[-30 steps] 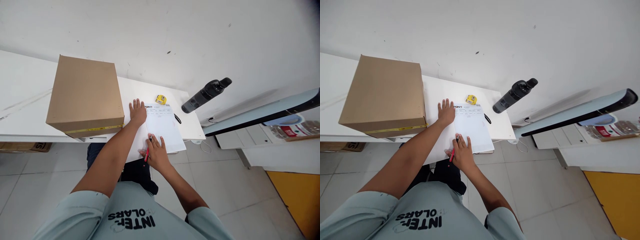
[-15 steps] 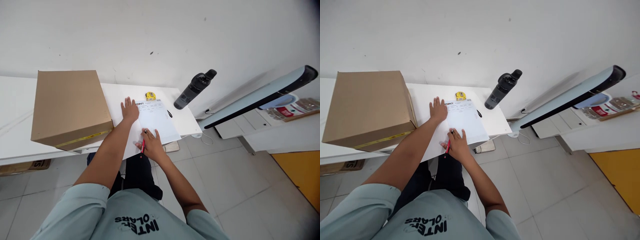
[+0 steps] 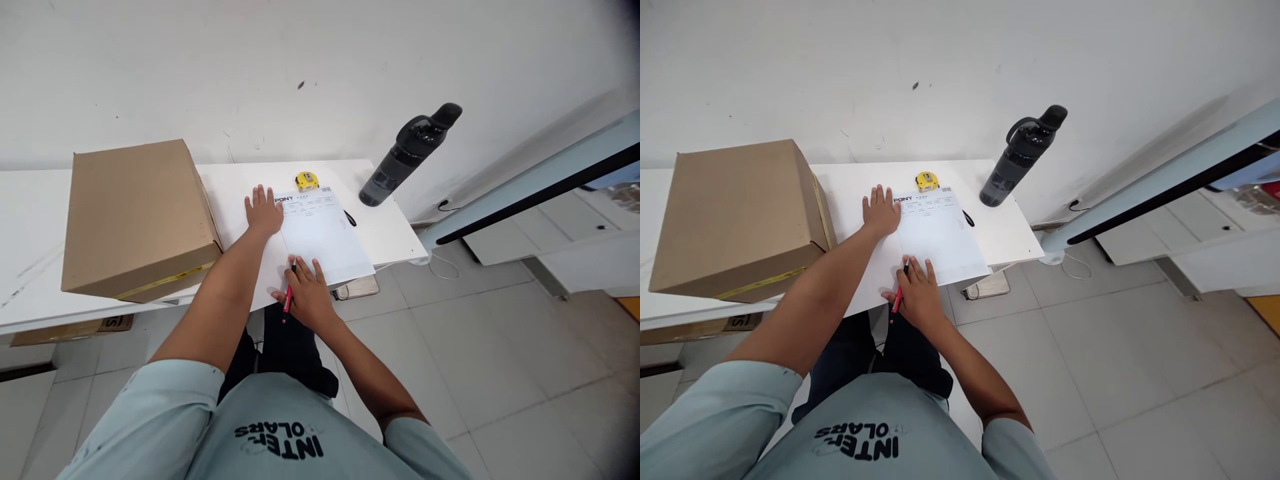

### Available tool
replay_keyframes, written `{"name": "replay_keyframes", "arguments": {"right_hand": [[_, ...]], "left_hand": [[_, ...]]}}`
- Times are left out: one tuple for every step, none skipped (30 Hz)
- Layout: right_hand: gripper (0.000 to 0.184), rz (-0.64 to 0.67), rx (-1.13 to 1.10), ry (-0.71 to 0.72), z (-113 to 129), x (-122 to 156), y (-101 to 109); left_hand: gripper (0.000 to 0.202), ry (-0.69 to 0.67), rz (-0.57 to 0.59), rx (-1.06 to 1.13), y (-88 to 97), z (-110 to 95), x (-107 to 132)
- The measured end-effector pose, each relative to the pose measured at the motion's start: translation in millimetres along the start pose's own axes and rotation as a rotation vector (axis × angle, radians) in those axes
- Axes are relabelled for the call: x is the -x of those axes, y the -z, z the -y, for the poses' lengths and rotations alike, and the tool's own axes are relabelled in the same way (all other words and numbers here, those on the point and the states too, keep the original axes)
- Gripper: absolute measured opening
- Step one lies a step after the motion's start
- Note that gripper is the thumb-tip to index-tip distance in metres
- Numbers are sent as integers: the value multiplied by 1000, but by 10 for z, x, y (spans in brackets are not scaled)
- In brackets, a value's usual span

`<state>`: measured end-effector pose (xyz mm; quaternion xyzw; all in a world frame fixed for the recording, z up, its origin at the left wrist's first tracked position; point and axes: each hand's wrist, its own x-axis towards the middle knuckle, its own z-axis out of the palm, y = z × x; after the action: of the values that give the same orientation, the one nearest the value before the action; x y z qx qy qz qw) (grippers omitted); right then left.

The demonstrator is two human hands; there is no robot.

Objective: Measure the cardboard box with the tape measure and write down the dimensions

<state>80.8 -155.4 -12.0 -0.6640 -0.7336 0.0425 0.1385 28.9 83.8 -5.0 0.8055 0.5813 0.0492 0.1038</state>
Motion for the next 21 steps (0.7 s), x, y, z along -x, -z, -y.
{"name": "replay_keyframes", "arguments": {"right_hand": [[53,-1,1,-4,11,11,-2],[53,-2,1,-8,22,23,-4],[53,-4,0,-13,33,36,-6],[53,-8,-3,-19,44,51,-9],[53,-14,-7,-23,53,66,-11],[53,-21,-10,-27,61,83,-14],[53,-28,-11,-30,67,102,-18],[52,-36,-11,-31,71,122,-23],[52,-43,-12,-32,74,145,-31],[52,-50,-12,-32,74,169,-40],[52,-55,-14,-33,73,194,-52],[52,-60,-15,-33,70,222,-65],[53,-64,-16,-33,66,251,-79],[54,-67,-19,-32,60,281,-93],[54,-68,-23,-29,52,313,-107],[55,-68,-29,-25,43,345,-119],[55,-68,-38,-20,34,377,-131],[55,-68,-46,-15,24,410,-143],[55,-70,-51,-11,15,445,-159],[54,-74,-54,-8,8,481,-180],[53,-80,-53,-8,5,520,-211]], "left_hand": [[71,-1,10,-3,-2,0,-15],[71,-2,17,-6,-3,0,-26],[72,-2,22,-7,-4,0,-34],[72,-2,24,-7,-4,0,-38],[72,-2,25,-8,-3,0,-39],[72,-1,25,-8,-2,0,-38],[72,0,25,-8,0,-1,-35],[72,2,25,-9,1,-2,-31],[72,4,26,-9,1,-3,-28],[72,6,27,-11,0,-4,-27],[72,8,30,-14,-3,-4,-27],[72,9,30,-18,-7,-4,-29],[72,10,30,-21,-13,-3,-32],[72,9,27,-23,-21,-2,-36],[71,7,22,-24,-29,0,-40],[71,4,18,-25,-37,3,-44],[71,3,15,-28,-43,5,-47],[71,2,15,-33,-49,8,-49],[71,2,17,-42,-52,10,-50],[71,2,18,-50,-52,12,-50],[71,2,18,-59,-51,12,-50]]}}
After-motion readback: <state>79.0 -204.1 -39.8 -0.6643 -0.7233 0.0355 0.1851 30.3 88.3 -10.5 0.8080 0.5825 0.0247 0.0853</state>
